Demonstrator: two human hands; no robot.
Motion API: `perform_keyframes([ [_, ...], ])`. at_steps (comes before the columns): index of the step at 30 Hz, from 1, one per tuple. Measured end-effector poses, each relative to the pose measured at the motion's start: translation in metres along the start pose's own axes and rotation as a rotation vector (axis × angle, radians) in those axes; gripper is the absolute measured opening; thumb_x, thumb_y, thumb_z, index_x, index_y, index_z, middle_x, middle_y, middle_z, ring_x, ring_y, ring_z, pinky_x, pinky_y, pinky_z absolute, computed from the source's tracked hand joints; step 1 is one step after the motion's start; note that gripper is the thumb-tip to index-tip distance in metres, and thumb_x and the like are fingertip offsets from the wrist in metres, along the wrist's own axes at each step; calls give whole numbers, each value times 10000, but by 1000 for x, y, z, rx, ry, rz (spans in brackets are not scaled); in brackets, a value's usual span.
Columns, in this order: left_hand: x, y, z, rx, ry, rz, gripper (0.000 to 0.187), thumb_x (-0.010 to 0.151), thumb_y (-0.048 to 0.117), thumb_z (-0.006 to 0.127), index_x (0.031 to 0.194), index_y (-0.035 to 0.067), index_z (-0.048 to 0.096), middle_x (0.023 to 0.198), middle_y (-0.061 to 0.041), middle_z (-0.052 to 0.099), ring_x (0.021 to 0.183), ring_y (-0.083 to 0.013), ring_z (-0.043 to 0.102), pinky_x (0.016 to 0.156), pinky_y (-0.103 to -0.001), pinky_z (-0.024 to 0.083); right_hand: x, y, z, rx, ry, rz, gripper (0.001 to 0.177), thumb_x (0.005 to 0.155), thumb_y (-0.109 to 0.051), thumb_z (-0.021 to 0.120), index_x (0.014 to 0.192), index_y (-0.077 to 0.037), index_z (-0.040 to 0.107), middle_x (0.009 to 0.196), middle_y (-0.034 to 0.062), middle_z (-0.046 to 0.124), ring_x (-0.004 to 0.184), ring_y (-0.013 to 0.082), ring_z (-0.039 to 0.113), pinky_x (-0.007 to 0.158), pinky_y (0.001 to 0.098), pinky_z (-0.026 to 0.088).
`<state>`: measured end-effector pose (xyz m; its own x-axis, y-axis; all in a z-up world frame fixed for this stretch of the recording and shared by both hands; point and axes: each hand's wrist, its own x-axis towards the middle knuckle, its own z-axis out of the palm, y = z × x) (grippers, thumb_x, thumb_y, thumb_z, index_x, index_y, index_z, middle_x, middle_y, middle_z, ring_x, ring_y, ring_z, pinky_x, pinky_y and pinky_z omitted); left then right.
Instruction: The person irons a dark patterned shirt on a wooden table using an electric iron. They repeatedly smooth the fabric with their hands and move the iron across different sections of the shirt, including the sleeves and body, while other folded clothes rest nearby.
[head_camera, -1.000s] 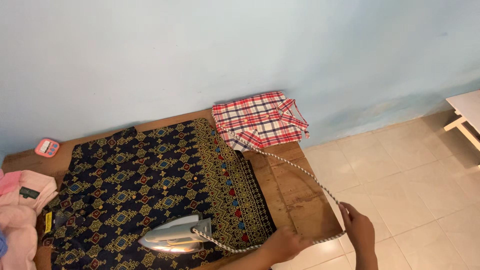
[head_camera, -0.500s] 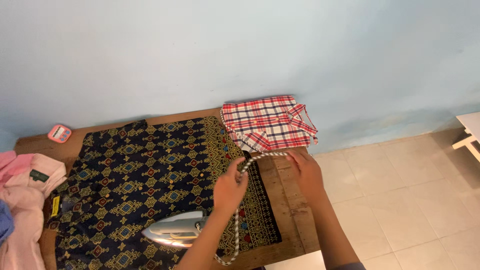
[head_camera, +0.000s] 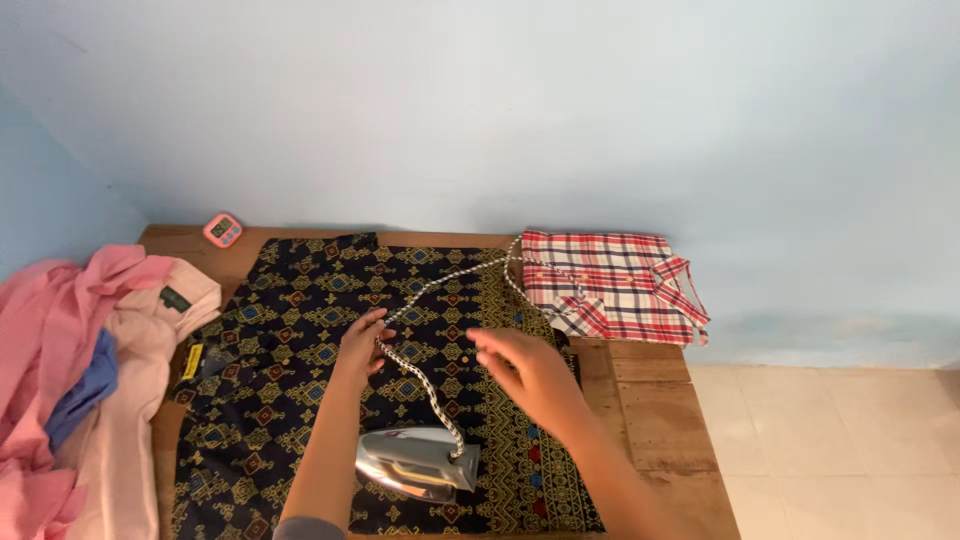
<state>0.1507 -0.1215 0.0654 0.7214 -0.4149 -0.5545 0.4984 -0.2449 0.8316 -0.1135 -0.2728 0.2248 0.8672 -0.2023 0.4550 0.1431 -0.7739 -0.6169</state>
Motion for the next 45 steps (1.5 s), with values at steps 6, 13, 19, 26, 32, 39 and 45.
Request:
perform_keyframes([
  [6, -13, -23, -37, -9, -155, -21, 435, 1012, 236, 557, 1445, 225, 529, 1161, 16, 721, 925, -139, 651, 774, -316, 552, -62, -70, 93, 145, -419, 49, 205, 1009, -288, 671, 1120, -130, 738, 1094, 67, 763, 929, 227, 737, 792, 384, 606],
  [13, -69, -59, -86, 384, 83, 448, 363, 1026, 260, 544, 1372, 173, 609, 1202, -36, 722, 1039, -215, 654, 835, -378, 545, -69, -34, 148, -594, -78, -191, 766, 680, -544, 725, 1215, 0, 662, 1017, 156, 740, 890, 304, 735, 711, 401, 599],
  [19, -74, -118, -170, 1175, 612, 806, 392, 1029, 302, 494, 1407, 209, 542, 1465, -31, 558, 1432, -306, 430, 1173, -540, 343, -65, -18, 213, -678, -399, 248, 611, 825, -598, 715, 1051, -32, 664, 871, 94, 728, 746, 229, 719, 643, 363, 606],
  [26, -69, -148, -254, 1324, 586, 623, 599, 996, 467, 396, 1554, 260, 331, 1620, 25, 311, 1504, -291, 237, 1203, -587, 156, -72, 16, 199, -684, -388, 166, 630, 933, -666, 546, 960, -63, 722, 748, 130, 737, 454, 153, 653, 323, 274, 499],
  [32, -72, -161, -263, 1326, 574, 675, 564, 1001, 449, 398, 1532, 262, 374, 1617, -7, 316, 1487, -318, 268, 1182, -599, 164, -87, 28, 154, -798, -352, 451, 671, 793, -766, 580, 856, -117, 739, 703, 94, 749, 560, 187, 687, 497, 316, 554],
  [39, -52, -137, -281, 1032, 476, 955, 408, 1060, 261, 436, 1445, 216, 561, 1556, -16, 464, 1516, -293, 366, 1260, -516, 239, -31, -10, 268, -533, -416, 116, 577, 902, -656, 599, 922, -96, 732, 838, 114, 764, 601, 190, 728, 452, 313, 582],
  [45, -34, -121, -290, 1232, 412, 868, 499, 1012, 278, 441, 1502, 182, 453, 1599, -22, 369, 1487, -277, 300, 1195, -549, 210, 14, -49, 325, -538, -451, -30, 658, 920, -686, 533, 969, -51, 699, 779, 98, 740, 574, 200, 702, 454, 310, 566],
])
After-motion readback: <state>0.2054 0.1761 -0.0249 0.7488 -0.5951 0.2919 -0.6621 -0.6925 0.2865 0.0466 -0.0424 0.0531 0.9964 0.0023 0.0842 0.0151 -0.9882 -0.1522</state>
